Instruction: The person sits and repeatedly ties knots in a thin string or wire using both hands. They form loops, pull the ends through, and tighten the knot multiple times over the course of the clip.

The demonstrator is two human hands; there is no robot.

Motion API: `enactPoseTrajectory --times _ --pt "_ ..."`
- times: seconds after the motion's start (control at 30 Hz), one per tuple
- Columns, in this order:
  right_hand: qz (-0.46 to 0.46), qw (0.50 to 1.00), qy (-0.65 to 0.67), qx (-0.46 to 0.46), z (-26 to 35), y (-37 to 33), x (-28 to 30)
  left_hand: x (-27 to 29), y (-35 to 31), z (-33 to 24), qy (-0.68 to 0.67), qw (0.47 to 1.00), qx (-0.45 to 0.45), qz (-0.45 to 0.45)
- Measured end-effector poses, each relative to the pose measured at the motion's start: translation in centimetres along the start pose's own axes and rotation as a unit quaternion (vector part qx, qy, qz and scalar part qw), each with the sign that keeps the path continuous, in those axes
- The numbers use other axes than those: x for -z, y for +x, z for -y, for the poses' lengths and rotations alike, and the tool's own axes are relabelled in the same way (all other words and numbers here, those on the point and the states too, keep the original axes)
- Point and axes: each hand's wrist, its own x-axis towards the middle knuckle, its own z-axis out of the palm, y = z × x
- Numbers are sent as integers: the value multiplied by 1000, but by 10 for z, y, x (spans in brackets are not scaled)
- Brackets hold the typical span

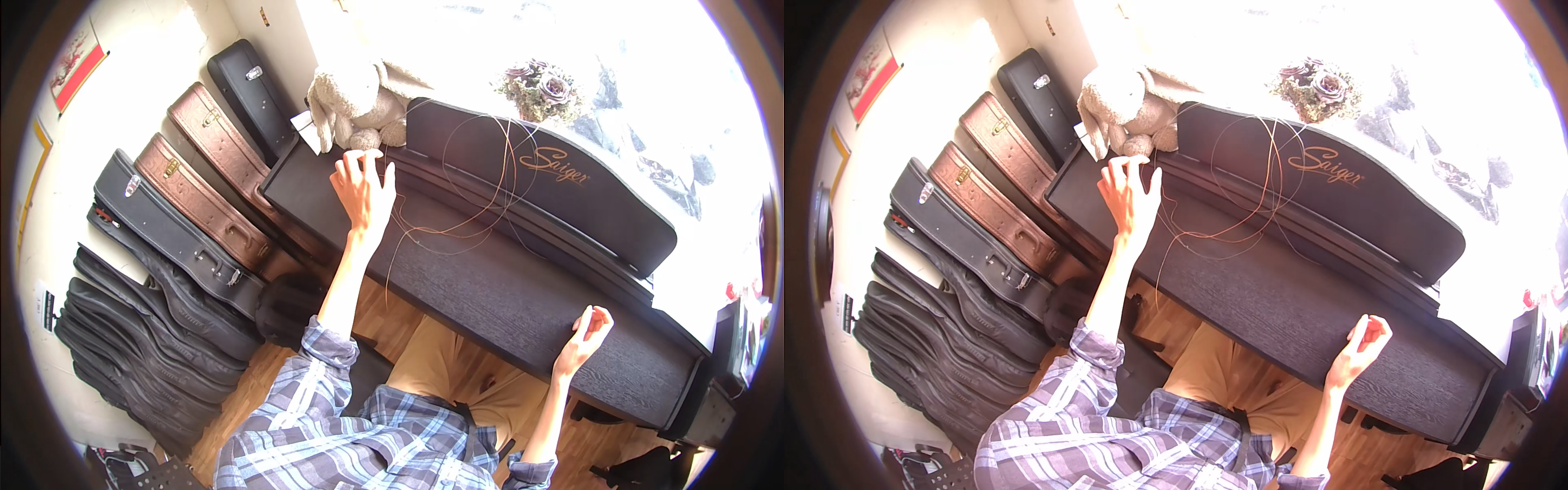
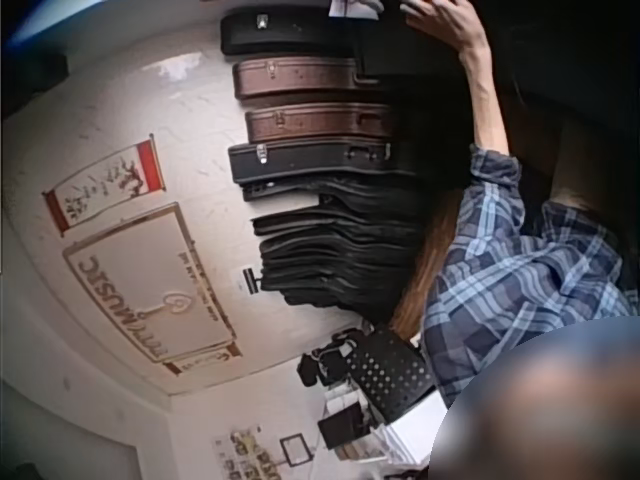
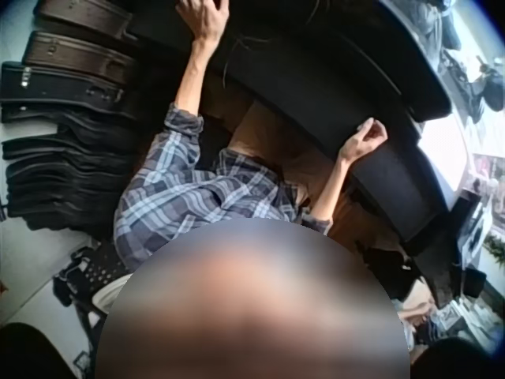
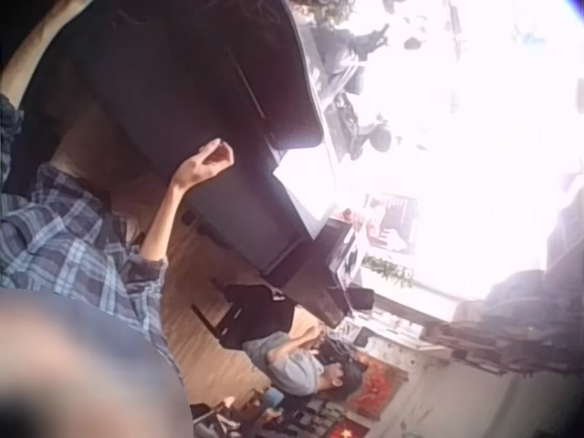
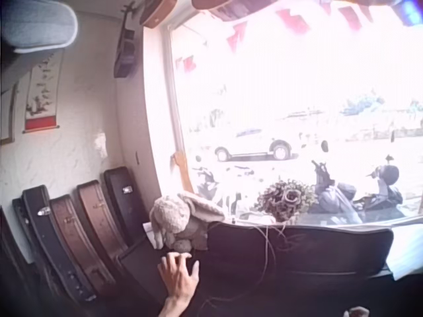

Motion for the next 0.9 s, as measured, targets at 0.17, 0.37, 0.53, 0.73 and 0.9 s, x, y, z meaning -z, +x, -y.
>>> enactPoseTrajectory --times 0.17,0.37,0.53,0.73,0.9 --pt "-1 1000 9 -6 -1 -1 -1 -13 12 4 85 996 -28 6" --pt "-6 1000 7 -7 2 -1 1 -5 19 -2 -57 998 12 39" --pt "-9 1000 -2 -12 1 -1 1 39 24 -25 -289 957 -9 -36" --pt "-8 1000 6 -8 0 0 2 67 47 -43 -416 908 48 -13" --pt "-7 1000 6 -12 0 0 4 74 63 -42 -478 875 68 -23"
